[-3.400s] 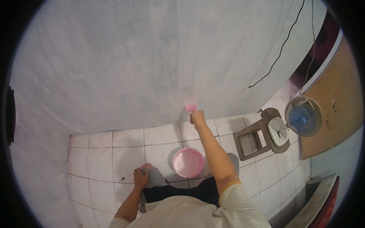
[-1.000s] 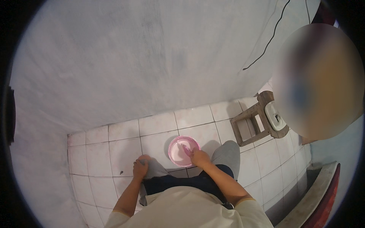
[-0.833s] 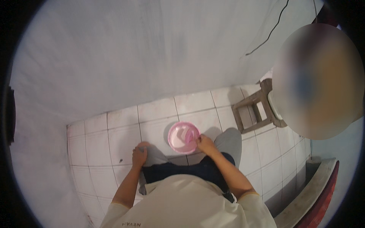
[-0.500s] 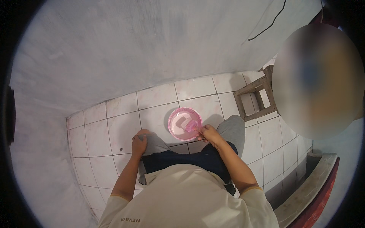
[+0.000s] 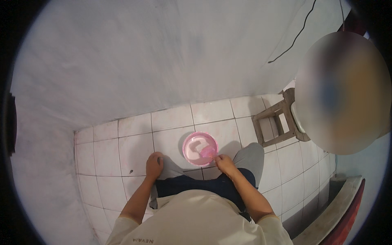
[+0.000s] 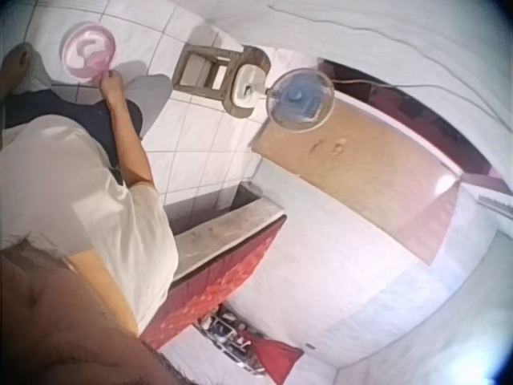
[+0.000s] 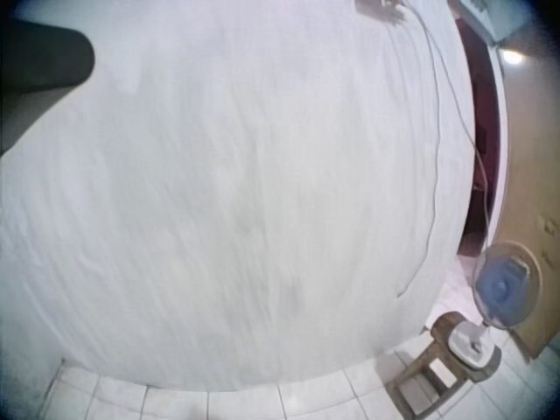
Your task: The person paints a wall with a pink brush and white paint from a bucket, covering the area around an electrical outlet and a lower wall section.
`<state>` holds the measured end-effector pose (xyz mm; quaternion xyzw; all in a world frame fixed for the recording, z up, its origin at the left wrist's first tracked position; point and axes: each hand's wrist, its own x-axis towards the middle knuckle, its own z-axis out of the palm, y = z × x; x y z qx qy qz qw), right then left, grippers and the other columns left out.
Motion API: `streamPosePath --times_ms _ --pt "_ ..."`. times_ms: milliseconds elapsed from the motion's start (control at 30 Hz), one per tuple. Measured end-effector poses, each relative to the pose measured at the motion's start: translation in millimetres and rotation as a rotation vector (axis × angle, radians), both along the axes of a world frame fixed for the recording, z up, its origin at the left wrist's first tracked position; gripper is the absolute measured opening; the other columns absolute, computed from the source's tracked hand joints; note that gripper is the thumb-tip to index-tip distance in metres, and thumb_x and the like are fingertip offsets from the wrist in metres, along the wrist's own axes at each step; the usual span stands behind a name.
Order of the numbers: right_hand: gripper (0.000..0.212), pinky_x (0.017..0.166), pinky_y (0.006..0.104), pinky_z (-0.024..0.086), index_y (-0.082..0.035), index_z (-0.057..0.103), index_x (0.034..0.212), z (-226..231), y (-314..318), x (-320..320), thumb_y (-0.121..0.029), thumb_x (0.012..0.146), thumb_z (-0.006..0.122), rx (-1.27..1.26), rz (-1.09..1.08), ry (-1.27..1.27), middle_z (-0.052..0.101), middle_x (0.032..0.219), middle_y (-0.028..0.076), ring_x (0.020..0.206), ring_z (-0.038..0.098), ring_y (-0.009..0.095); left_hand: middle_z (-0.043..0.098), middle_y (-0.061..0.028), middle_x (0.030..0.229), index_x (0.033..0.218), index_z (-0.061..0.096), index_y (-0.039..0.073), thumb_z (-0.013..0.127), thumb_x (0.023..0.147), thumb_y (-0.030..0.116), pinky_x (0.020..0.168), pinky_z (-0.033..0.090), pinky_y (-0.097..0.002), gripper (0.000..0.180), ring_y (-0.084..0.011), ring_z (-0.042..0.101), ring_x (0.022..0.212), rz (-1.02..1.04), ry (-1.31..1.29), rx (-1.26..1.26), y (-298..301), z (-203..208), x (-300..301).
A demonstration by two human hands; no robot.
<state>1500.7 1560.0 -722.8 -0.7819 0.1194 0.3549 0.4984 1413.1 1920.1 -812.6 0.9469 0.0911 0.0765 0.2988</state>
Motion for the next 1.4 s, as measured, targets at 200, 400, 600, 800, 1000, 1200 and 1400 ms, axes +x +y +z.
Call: streamPosePath --times_ms 200,400,600,800,1000,1200,1400 --pt "0.028 0.044 0.0266 0.036 -0.002 0.056 0.09 7 -2 -3 -0.03 0.096 0.054 0.196 -0.165 0.14 0.054 0.069 0.005 0.049 0.045 0.012 0.06 -0.02 0.112 0.102 0.062 0.0 0.06 0.084 0.021 0.103 0.038 -0.0468 0.027 -0.0385 0.052 0.112 -0.028 0.0 -0.032 4 0 3" --pt "0.023 0.048 0.0246 0.039 -0.004 0.054 0.094 28 14 -15 -0.026 0.1 0.054 0.483 -0.197 0.201 0.059 0.075 0.006 0.055 0.051 0.012 0.06 -0.0189 0.113 0.102 0.062 0.001 0.059 0.084 0.021 0.103 0.038 -0.0467 0.027 -0.0374 0.052 0.113 0.014 -0.012 -0.046 5 -1 -1" --pt "0.03 0.055 0.0253 0.043 -0.002 0.056 0.096 87 57 21 -0.032 0.101 0.052 0.604 -0.087 0.036 0.061 0.078 0.006 0.062 0.055 0.012 0.061 -0.0179 0.112 0.1 0.063 0.001 0.059 0.082 0.02 0.101 0.039 -0.0469 0.026 -0.0371 0.053 0.111 0.049 -0.025 -0.041 8 -5 -4" --pt "0.029 0.055 0.0259 0.041 -0.001 0.053 0.094 156 122 98 -0.03 0.099 0.054 0.648 -0.129 -0.149 0.06 0.08 0.008 0.062 0.053 0.012 0.061 -0.0159 0.111 0.098 0.065 0.004 0.061 0.081 0.02 0.098 0.041 -0.0467 0.024 -0.0361 0.055 0.109 0.047 -0.026 -0.084 11 -4 -3" --pt "0.02 0.049 0.0257 0.038 -0.002 0.052 0.09 201 163 173 -0.021 0.096 0.054 0.701 -0.174 -0.17 0.059 0.083 0.01 0.062 0.051 0.013 0.063 -0.0147 0.106 0.095 0.065 0.005 0.062 0.079 0.018 0.093 0.044 -0.0462 0.021 -0.0345 0.057 0.103 0.072 -0.124 -0.042 13 -11 -6" --pt "0.012 0.045 0.0231 0.034 -0.001 0.054 0.092 272 180 216 -0.013 0.094 0.049 0.8 -0.202 -0.238 0.058 0.082 0.006 0.059 0.048 0.01 0.065 -0.0114 0.098 0.086 0.066 0.006 0.063 0.077 0.015 0.088 0.047 -0.0439 0.013 -0.0324 0.06 0.097 0.063 -0.161 -0.111 15 1 -3" --pt "0.012 0.043 0.0201 0.03 -0.001 0.053 0.094 410 183 202 -0.012 0.093 0.048 0.874 -0.103 -0.454 0.055 0.076 0.004 0.056 0.044 0.007 0.067 -0.0119 0.094 0.084 0.065 0.006 0.063 0.075 0.008 0.085 0.048 -0.0432 0.01 -0.0338 0.062 0.091 0.061 -0.24 -0.063 16 0 -2"
